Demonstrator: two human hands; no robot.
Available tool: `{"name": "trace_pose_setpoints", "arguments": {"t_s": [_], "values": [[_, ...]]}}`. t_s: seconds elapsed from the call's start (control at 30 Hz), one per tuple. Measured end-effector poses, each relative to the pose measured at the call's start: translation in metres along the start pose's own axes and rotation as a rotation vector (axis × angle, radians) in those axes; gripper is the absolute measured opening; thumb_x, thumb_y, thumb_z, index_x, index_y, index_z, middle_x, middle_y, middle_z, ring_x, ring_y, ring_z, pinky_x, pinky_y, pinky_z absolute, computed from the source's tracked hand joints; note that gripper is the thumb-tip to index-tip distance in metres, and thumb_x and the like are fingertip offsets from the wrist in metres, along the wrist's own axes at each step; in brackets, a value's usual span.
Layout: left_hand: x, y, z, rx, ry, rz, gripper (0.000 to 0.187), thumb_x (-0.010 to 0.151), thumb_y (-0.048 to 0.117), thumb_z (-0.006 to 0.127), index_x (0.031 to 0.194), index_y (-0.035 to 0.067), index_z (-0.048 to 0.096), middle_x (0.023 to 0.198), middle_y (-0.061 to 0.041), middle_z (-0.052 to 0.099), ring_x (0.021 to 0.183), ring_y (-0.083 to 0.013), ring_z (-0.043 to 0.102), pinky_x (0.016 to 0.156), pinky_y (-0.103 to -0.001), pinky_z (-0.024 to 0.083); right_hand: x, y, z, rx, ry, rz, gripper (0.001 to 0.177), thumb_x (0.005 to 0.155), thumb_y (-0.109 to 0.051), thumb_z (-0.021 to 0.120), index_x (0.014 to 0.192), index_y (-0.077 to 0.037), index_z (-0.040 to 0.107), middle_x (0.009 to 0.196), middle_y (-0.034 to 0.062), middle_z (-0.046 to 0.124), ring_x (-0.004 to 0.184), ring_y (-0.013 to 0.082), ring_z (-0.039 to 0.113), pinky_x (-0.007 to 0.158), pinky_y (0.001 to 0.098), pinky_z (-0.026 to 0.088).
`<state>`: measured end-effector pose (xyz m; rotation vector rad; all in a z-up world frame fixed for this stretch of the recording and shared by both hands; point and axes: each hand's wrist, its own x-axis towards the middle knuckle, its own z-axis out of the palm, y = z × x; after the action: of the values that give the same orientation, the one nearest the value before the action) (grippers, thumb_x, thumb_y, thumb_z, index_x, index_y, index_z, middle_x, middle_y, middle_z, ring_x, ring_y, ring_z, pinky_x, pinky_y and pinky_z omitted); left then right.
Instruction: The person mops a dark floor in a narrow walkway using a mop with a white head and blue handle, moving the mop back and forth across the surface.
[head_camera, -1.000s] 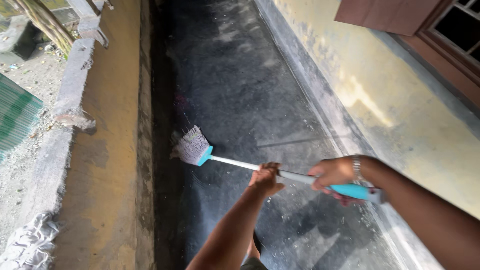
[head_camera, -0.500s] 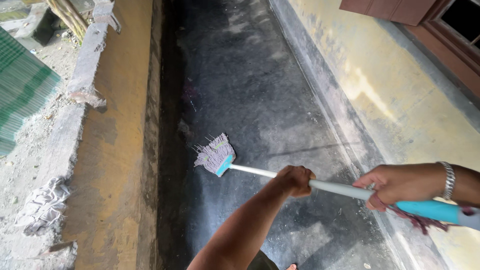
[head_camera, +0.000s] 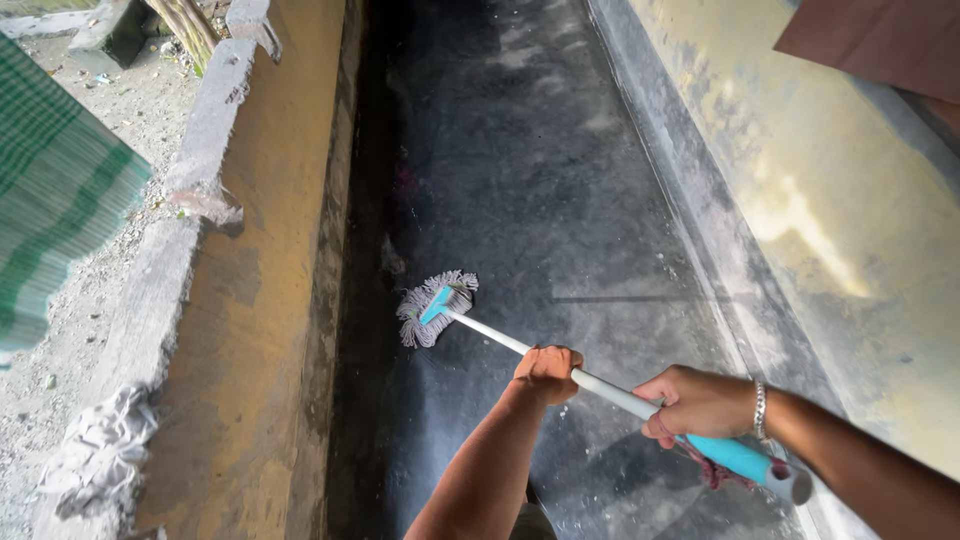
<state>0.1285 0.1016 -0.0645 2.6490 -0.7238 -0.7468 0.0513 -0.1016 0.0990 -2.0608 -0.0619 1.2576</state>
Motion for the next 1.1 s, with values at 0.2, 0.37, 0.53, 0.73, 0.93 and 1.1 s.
{"name": "trace_pose_setpoints", "arguments": {"t_s": [0.2, 0.37, 0.53, 0.73, 0.93, 1.1], "values": [[0.060, -0.097, -0.016, 0.233, -0.076, -0.034, 0.025, 0.089, 0.013, 0.067, 0.112, 0.021, 0.073, 0.123, -0.003, 0.067, 0.120, -0.0252, 0.064, 0.100, -0.041, 0.055, 0.078, -0.044, 0.004, 0.361, 0.106, 0.173, 0.070, 0.091, -0.017, 0.067, 0.154, -0.021, 0.035, 0.082, 0.0057, 0.067, 0.055, 0.0170, 0.062, 0.047, 0.0351, 0.056], [0.080, -0.166, -0.037, 0.424, -0.106, -0.138, 0.036, 0.093, 0.020, 0.069, 0.129, 0.017, 0.068, 0.134, -0.008, 0.064, 0.133, -0.0334, 0.054, 0.112, -0.057, 0.041, 0.181, -0.037, 0.034, 0.721, 0.131, -0.112, 0.059, 0.091, -0.019, 0.072, 0.146, -0.005, 0.053, 0.080, 0.0089, 0.063, 0.054, 0.0133, 0.059, 0.046, 0.0300, 0.053], [0.105, -0.216, -0.091, 0.473, -0.107, -0.277, 0.046, 0.097, 0.030, 0.065, 0.141, 0.020, 0.055, 0.146, -0.011, 0.051, 0.138, -0.0399, 0.044, 0.115, -0.068, 0.028, 0.246, -0.084, 0.026, 1.136, 0.183, -0.039, 0.055, 0.088, -0.020, 0.072, 0.138, -0.001, 0.058, 0.078, 0.0093, 0.061, 0.056, 0.0179, 0.057, 0.044, 0.0333, 0.051], [0.160, -0.276, -0.152, 0.332, 0.050, -0.410, 0.044, 0.094, 0.052, 0.068, 0.125, 0.021, 0.062, 0.118, -0.008, 0.071, 0.116, -0.0314, 0.067, 0.110, -0.067, 0.037, 0.289, -0.169, -0.046, 1.204, 0.377, -0.028, 0.057, 0.085, -0.016, 0.073, 0.138, -0.001, 0.060, 0.083, 0.0102, 0.065, 0.065, 0.0164, 0.062, 0.049, 0.0330, 0.051], [0.220, -0.316, -0.226, 0.208, 0.057, -0.441, 0.046, 0.088, 0.055, 0.073, 0.118, 0.022, 0.063, 0.102, -0.004, 0.077, 0.102, -0.0271, 0.074, 0.091, -0.049, 0.054, 0.348, -0.222, -0.117, 1.217, 0.399, -0.016, 0.062, 0.088, -0.015, 0.072, 0.144, -0.004, 0.047, 0.085, 0.0157, 0.067, 0.064, 0.0199, 0.061, 0.052, 0.0327, 0.050], [0.260, -0.353, -0.270, -0.071, 0.264, -0.395, 0.065, 0.090, 0.055, 0.071, 0.144, 0.024, 0.051, 0.114, -0.010, 0.073, 0.111, -0.0291, 0.069, 0.088, -0.044, 0.056, 0.400, -0.255, -0.180, 1.206, 0.312, -0.106, 0.061, 0.090, -0.014, 0.068, 0.144, 0.002, 0.046, 0.084, 0.0145, 0.066, 0.060, 0.0174, 0.060, 0.052, 0.0319, 0.052]]}}
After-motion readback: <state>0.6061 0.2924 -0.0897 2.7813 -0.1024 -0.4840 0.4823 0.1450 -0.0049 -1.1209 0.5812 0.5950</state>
